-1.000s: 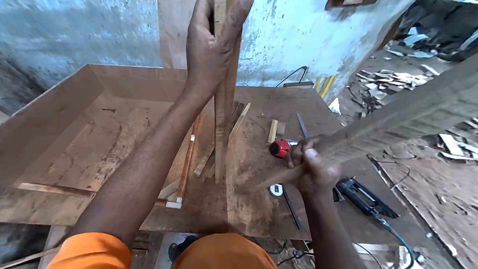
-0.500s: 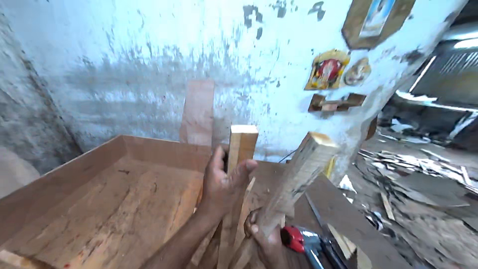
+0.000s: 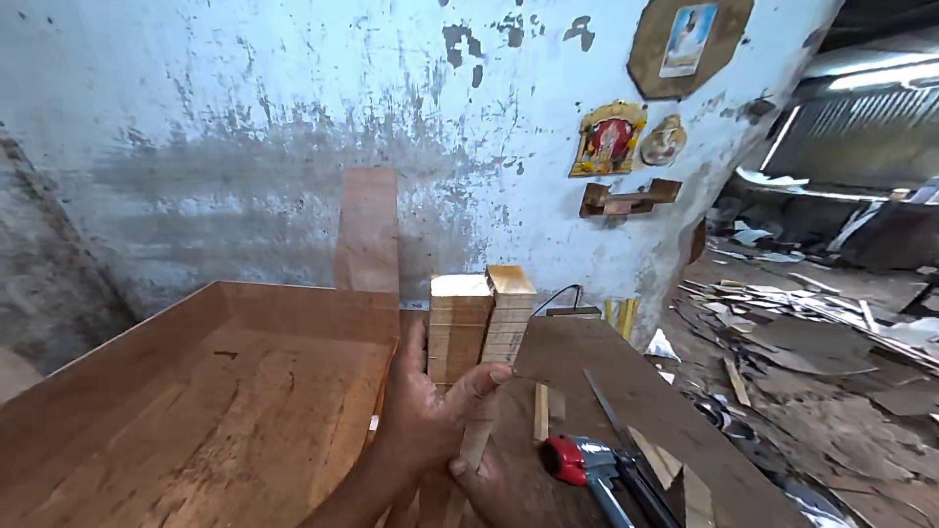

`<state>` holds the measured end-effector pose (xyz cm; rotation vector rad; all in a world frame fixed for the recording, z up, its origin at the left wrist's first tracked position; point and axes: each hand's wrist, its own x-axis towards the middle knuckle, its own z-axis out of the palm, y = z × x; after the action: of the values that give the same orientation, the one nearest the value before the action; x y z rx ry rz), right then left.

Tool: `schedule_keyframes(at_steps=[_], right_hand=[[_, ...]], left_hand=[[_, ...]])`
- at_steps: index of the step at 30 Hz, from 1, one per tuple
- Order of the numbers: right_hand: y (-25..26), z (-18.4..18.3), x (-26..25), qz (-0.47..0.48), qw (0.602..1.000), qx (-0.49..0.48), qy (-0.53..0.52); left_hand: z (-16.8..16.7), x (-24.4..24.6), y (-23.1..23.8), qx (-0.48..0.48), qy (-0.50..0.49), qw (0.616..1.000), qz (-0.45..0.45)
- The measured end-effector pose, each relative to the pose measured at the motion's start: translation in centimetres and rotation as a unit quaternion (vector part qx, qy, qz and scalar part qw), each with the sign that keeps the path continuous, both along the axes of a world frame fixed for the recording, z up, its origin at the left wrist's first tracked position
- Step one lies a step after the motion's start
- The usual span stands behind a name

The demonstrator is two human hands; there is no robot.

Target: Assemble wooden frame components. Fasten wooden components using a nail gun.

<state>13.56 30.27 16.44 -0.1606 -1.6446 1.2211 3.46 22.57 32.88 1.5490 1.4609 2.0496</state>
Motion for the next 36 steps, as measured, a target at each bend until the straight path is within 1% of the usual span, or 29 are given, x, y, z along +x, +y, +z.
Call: schedule_keyframes(at_steps=[3,5,9,11,13,16,18,20,23,26,27,28,30,32,33,34,35,36], right_hand=[[-0.2,0.1,-0.4,-0.007,1.000,0.017,0.001],[-0.3,0.7,-0.5,-0.023,0.999,0.022,-0.017],[-0.8,2.3,-0.5,-0.044,0.991,0.013,-0.127],[-1.2,3.0,-0.5,-0.046,0.985,0.033,-0.162],[-1.7,3.9,-0.7,-0.037,0.982,0.058,-0.177],[-2.7,5.3,-1.3,-0.024,0.970,0.088,-0.226],[-4.1,6.0,-1.6,-0.024,0.951,0.109,-0.289],[-5.6,6.0,-2.3,-0.017,0.930,0.130,-0.343],[-8.4,4.5,-4.3,-0.015,0.909,0.194,-0.370],[-12.7,3.1,-6.8,-0.005,0.882,0.243,-0.404],[-14.1,2.8,-7.9,0.003,0.867,0.247,-0.433],[-15.3,2.7,-9.3,0.016,0.844,0.245,-0.477],[-17.8,2.5,-12.5,0.054,0.786,0.237,-0.568],[-20.0,1.4,-15.2,0.093,0.745,0.242,-0.614],[-21.1,0.4,-16.3,0.104,0.734,0.252,-0.622],[-22.2,-1.0,-17.2,0.111,0.733,0.259,-0.618],[-23.3,-2.9,-17.7,0.107,0.748,0.273,-0.595],[-24.2,-4.6,-18.2,0.106,0.750,0.280,-0.589]], left_hand=[[-0.1,-0.3,-0.7,-0.005,0.017,1.000,0.006],[0.0,-0.6,-1.3,-0.009,0.019,1.000,-0.002],[0.8,-0.7,-2.4,0.008,0.030,0.999,-0.013],[1.3,-1.0,-2.8,0.032,0.030,0.999,-0.028],[2.0,-1.8,-2.7,0.078,0.023,0.996,-0.036],[2.4,-3.6,-3.8,0.099,-0.034,0.994,-0.022],[1.6,-5.3,-5.3,0.107,-0.090,0.990,-0.022],[-0.1,-7.0,-7.3,0.129,-0.159,0.979,-0.027],[-3.8,-9.9,-11.6,0.142,-0.228,0.963,-0.014],[-7.7,-13.3,-17.8,0.151,-0.250,0.957,0.000],[-8.8,-14.7,-19.9,0.149,-0.250,0.957,-0.007],[-10.1,-16.2,-22.0,0.141,-0.249,0.958,-0.013],[-13.0,-19.0,-26.5,0.092,-0.253,0.963,0.000],[-16.8,-21.4,-31.5,0.023,-0.259,0.965,0.044],[-19.0,-22.3,-34.2,-0.010,-0.257,0.964,0.065],[-20.9,-23.2,-36.5,-0.044,-0.257,0.961,0.094],[-22.6,-23.9,-38.7,-0.074,-0.251,0.957,0.128],[-24.0,-24.6,-40.4,-0.109,-0.238,0.950,0.169]])
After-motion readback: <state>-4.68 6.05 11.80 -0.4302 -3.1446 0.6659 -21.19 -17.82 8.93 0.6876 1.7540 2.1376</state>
